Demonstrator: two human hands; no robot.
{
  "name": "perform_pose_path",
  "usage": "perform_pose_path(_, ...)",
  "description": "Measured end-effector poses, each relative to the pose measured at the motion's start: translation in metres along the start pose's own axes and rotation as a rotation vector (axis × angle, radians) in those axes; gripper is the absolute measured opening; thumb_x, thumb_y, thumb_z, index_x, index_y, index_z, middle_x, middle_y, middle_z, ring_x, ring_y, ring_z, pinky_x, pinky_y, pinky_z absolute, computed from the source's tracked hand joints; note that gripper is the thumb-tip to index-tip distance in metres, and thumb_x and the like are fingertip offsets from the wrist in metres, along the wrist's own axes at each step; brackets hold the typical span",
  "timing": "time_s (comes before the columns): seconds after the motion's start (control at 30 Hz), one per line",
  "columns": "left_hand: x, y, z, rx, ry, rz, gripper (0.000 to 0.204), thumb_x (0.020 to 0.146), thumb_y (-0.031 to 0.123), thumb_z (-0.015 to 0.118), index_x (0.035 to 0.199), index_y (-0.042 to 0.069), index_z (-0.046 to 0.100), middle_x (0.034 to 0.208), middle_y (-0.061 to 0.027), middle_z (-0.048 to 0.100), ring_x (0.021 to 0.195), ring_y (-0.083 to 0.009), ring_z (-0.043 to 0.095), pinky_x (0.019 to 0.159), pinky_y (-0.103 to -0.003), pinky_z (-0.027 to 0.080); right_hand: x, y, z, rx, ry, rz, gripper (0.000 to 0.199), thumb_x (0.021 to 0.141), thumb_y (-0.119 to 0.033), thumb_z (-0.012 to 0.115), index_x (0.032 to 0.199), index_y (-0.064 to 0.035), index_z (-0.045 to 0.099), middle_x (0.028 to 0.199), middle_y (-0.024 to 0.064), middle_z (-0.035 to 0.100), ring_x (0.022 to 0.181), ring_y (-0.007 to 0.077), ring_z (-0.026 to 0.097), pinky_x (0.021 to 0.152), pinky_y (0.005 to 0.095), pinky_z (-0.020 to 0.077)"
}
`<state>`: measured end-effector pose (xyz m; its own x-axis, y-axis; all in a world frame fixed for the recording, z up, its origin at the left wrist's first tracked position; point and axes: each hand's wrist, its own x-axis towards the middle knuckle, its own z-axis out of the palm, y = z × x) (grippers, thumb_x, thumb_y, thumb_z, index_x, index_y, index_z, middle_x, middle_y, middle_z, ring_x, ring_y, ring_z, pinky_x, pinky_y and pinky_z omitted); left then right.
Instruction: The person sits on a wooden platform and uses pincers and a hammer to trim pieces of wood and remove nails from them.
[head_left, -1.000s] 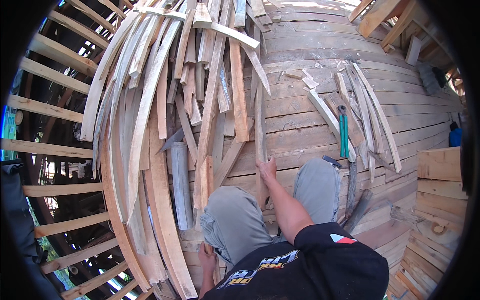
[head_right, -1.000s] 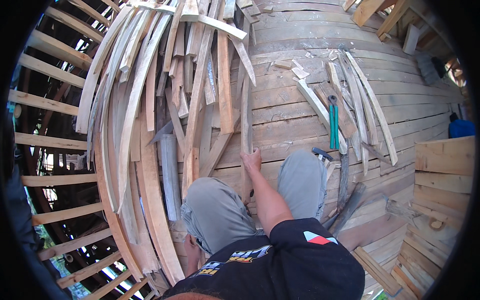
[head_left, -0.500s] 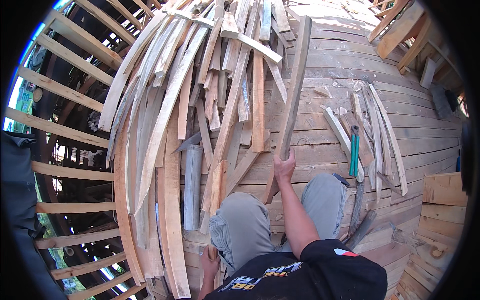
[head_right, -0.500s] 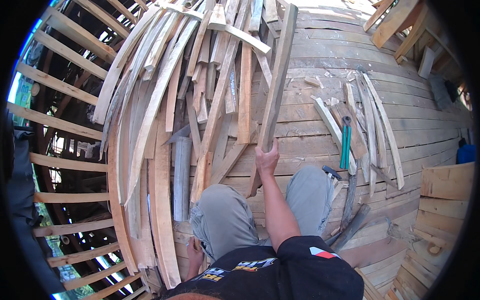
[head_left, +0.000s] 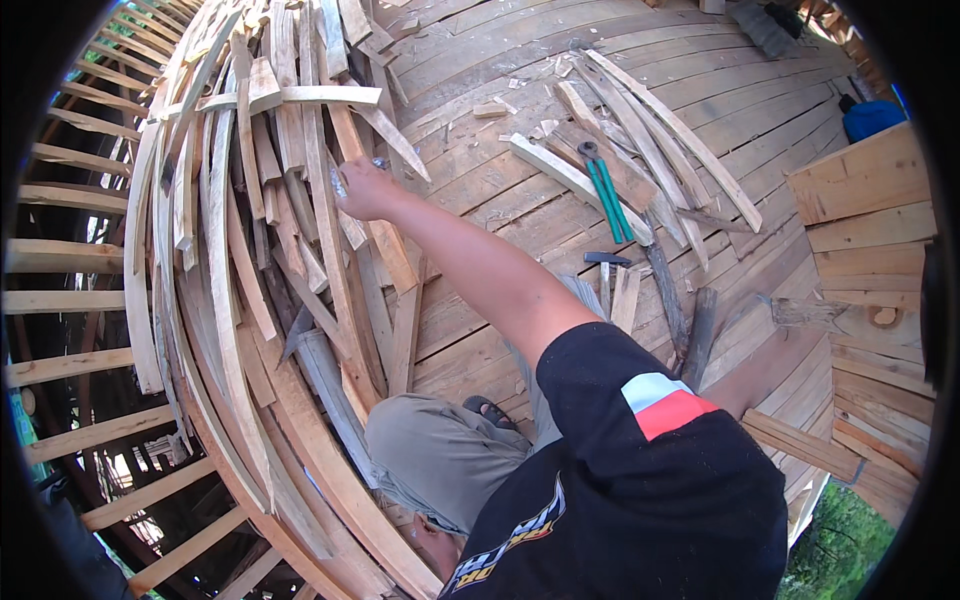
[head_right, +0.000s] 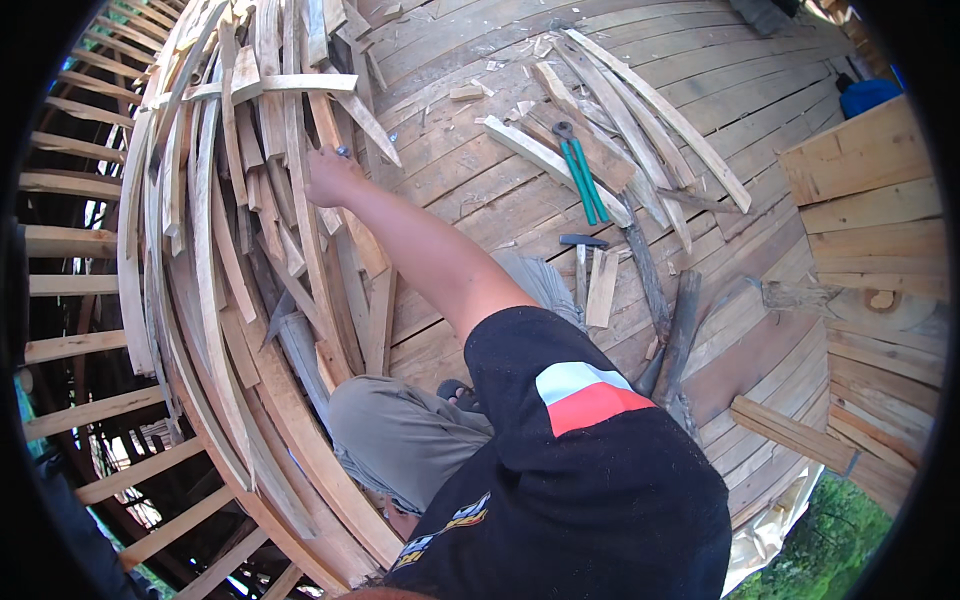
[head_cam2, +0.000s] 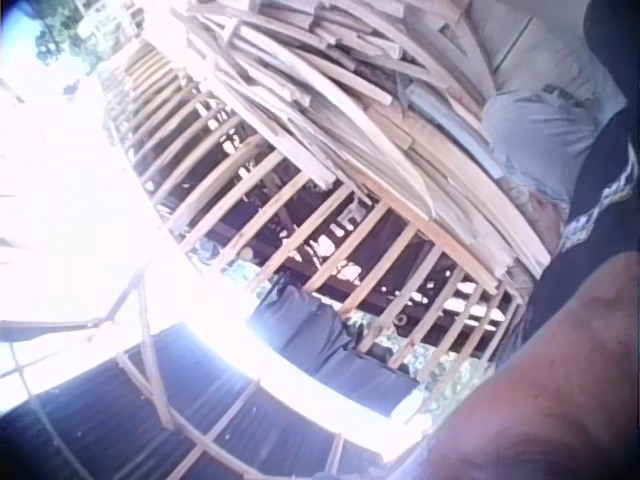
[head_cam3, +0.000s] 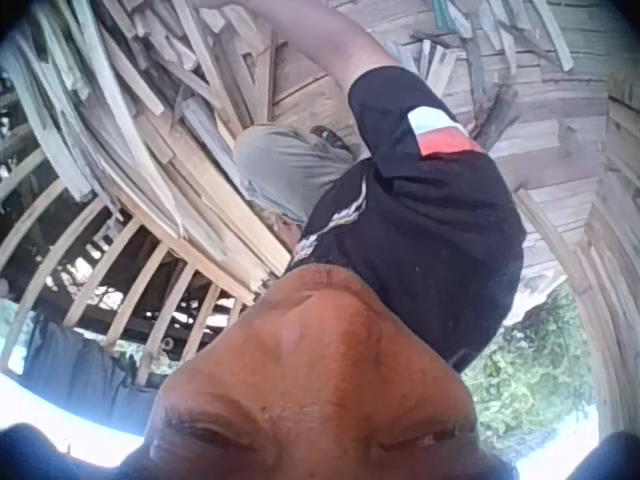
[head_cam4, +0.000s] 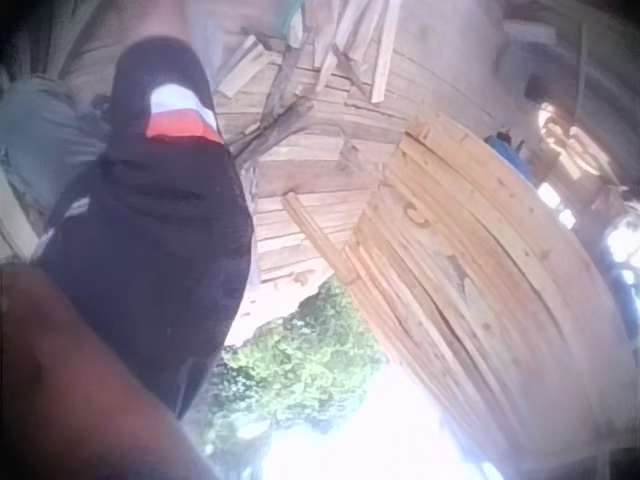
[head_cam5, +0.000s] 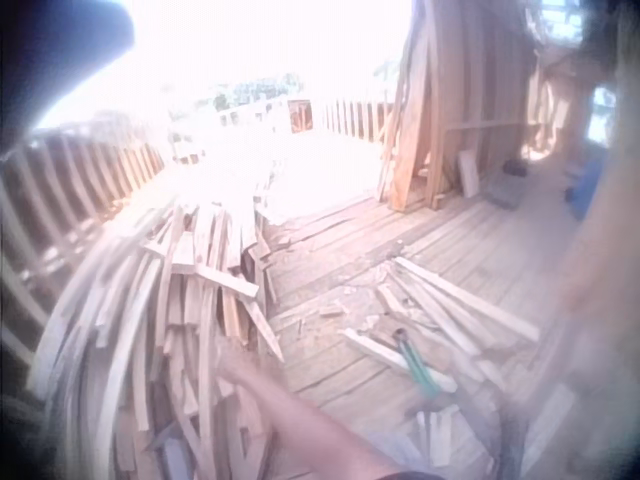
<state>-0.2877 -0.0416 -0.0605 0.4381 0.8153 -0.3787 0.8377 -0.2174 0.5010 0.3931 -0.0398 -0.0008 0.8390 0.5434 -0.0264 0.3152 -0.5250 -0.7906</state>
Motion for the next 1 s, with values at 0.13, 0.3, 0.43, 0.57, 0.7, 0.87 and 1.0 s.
perform_pose_path(0.13, -0.007, 0.036, -0.015, -0.23, -0.169, -0.105, 0.047, 0.088, 0.016, 0.063, 0.127, -0.005, 0.049, 0.117, -0.0184, 0.057, 0.106, -0.026, 0.056, 0.096, -0.034, 0.043, -0.09, 0.16, -0.033, -0.305, 0.128, 0.472, 0.071, 0.081, -0.027, 0.067, 0.14, -0.0051, 0.036, 0.141, 0.0217, 0.039, 0.125, 0.0403, 0.049, 0.105, 0.0488, 0.0378)
perform_pose_path(0.3, -0.002, 0.041, -0.019, -0.314, -0.109, -0.13, 0.047, 0.088, 0.017, 0.063, 0.128, -0.003, 0.049, 0.119, -0.0168, 0.056, 0.107, -0.0246, 0.056, 0.096, -0.034, 0.043, -0.186, 0.274, -0.107, -0.514, 0.384, 0.842, 0.075, 0.078, -0.022, 0.069, 0.143, -0.0075, 0.035, 0.146, 0.0169, 0.035, 0.127, 0.0309, 0.05, 0.103, 0.0584, 0.032)
perform_pose_path(0.43, 0.01, 0.051, -0.023, -0.344, -0.098, -0.111, 0.047, 0.089, 0.018, 0.064, 0.129, -0.002, 0.048, 0.12, -0.0155, 0.056, 0.107, -0.0235, 0.056, 0.095, -0.034, 0.044, -0.236, 0.331, -0.112, -0.534, 0.399, 0.878, 0.061, 0.08, -0.018, 0.067, 0.135, -0.0071, 0.043, 0.145, 0.0158, 0.037, 0.121, 0.0322, 0.056, 0.103, 0.0584, 0.0342)
perform_pose_path(0.57, 0.016, 0.058, -0.027, -0.374, -0.088, -0.101, 0.048, 0.089, 0.019, 0.064, 0.129, -0.001, 0.048, 0.121, -0.0143, 0.055, 0.108, -0.0224, 0.055, 0.094, -0.034, 0.044, -0.238, 0.328, -0.108, -0.478, 0.3, 0.882, 0.048, 0.082, -0.014, 0.064, 0.126, -0.0064, 0.049, 0.138, 0.017, 0.046, 0.116, 0.0356, 0.059, 0.098, 0.0544, 0.0409)
perform_pose_path(0.7, 0.017, 0.088, -0.024, -0.286, -0.137, -0.035, 0.05, 0.089, 0.019, 0.065, 0.131, 0.0, 0.047, 0.123, -0.0134, 0.055, 0.11, -0.0215, 0.054, 0.095, -0.034, 0.044, -0.252, 0.324, -0.098, -0.375, 0.255, 0.847, 0.049, 0.079, -0.014, 0.067, 0.123, -0.004, 0.049, 0.12, 0.0184, 0.062, 0.106, 0.0385, 0.064, 0.089, 0.0472, 0.0506)
perform_pose_path(0.87, 0.026, 0.078, -0.025, -0.205, -0.164, 0.103, 0.052, 0.087, 0.019, 0.066, 0.132, 0.0, 0.048, 0.123, -0.0137, 0.055, 0.111, -0.0217, 0.053, 0.097, -0.034, 0.042, -0.273, 0.339, -0.097, 0.035, 0.154, 0.815, 0.042, 0.075, -0.024, 0.075, 0.107, 0.0011, 0.063, 0.098, 0.0183, 0.069, 0.089, 0.028, 0.068, 0.079, 0.0377, 0.0513)
perform_pose_path(1.0, 0.026, 0.086, -0.02, -0.157, -0.132, 0.072, 0.054, 0.085, 0.022, 0.067, 0.129, -0.002, 0.05, 0.122, -0.0164, 0.056, 0.111, -0.0245, 0.054, 0.097, -0.035, 0.042, -0.294, 0.359, -0.083, 0.263, 0.219, 0.794, 0.043, 0.075, -0.03, 0.077, 0.103, 0.0018, 0.068, 0.089, 0.0156, 0.069, 0.081, 0.0222, 0.065, 0.076, 0.0353, 0.0496)
